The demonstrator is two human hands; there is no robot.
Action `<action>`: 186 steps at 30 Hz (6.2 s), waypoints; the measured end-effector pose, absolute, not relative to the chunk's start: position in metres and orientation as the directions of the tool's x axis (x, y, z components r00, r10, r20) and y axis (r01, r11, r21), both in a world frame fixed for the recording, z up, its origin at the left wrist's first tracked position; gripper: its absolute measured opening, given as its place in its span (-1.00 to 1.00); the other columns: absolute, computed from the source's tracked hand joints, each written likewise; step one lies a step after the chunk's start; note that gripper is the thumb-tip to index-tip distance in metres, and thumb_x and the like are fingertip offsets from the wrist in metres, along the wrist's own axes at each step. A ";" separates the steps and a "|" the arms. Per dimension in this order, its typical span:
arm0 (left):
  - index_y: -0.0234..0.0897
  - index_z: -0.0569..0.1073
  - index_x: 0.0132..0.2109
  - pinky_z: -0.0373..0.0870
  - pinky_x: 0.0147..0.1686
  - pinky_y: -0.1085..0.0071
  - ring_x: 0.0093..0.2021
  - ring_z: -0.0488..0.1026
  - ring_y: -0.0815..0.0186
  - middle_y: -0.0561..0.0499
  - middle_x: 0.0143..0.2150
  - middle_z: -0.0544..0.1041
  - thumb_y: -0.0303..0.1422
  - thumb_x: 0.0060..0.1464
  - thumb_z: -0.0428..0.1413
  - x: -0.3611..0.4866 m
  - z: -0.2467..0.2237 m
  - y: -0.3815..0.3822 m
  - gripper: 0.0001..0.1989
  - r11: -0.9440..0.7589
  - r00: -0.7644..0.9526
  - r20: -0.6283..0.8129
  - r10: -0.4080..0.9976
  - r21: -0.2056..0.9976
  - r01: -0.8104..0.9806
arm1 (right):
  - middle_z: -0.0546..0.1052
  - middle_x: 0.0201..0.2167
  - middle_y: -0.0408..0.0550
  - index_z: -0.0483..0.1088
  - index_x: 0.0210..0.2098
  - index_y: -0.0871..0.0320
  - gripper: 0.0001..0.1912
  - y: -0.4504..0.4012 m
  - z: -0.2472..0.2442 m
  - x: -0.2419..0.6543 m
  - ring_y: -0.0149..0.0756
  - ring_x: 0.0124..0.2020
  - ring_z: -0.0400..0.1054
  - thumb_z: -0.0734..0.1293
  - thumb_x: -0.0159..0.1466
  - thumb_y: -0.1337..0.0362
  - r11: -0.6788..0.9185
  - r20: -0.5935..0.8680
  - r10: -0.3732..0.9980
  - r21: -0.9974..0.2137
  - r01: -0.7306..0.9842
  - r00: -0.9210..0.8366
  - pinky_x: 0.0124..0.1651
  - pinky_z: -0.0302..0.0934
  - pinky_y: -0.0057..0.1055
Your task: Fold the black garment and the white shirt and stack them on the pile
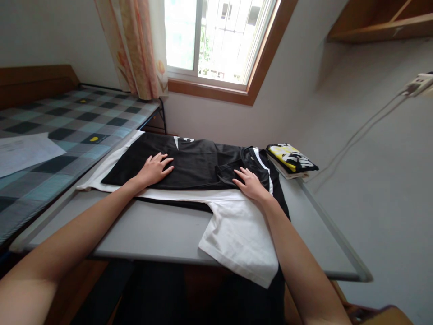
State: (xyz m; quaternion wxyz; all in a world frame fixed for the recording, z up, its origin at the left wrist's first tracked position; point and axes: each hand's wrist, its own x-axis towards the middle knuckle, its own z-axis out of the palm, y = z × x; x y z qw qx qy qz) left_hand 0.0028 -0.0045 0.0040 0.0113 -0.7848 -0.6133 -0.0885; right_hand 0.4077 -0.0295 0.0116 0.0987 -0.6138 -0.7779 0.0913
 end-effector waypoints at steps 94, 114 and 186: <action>-0.22 0.33 0.38 0.02 0.39 -0.08 0.48 0.06 -0.05 -0.18 0.45 0.23 -0.10 0.37 -0.13 0.003 0.006 -0.004 -0.44 -0.254 0.240 0.142 0.960 0.093 0.963 | 0.17 0.46 0.16 0.28 0.38 0.13 -0.40 -0.030 0.011 0.410 0.11 0.49 -0.06 0.24 0.43 0.03 0.227 0.032 0.973 -0.282 0.932 -0.227 0.45 -0.09 0.09; -0.22 0.32 0.38 0.03 0.38 -0.07 0.48 0.06 -0.05 -0.19 0.45 0.23 -0.09 0.37 -0.14 0.001 0.003 -0.003 -0.43 -0.267 0.252 0.156 0.955 0.089 0.959 | 0.18 0.45 0.16 0.30 0.37 0.10 -0.42 -0.030 0.012 0.410 0.13 0.48 -0.03 0.26 0.43 0.04 0.242 0.051 0.970 -0.290 0.926 -0.238 0.44 -0.06 0.14; -0.19 0.33 0.37 0.02 0.39 -0.07 0.48 0.06 -0.04 -0.17 0.45 0.24 -0.06 0.34 -0.13 -0.001 0.002 -0.002 -0.42 -0.266 0.246 0.160 0.956 0.120 0.957 | 0.18 0.45 0.18 0.29 0.37 0.13 -0.40 -0.032 0.014 0.408 0.11 0.48 -0.03 0.25 0.43 0.03 0.239 0.041 0.970 -0.283 0.929 -0.238 0.44 -0.06 0.13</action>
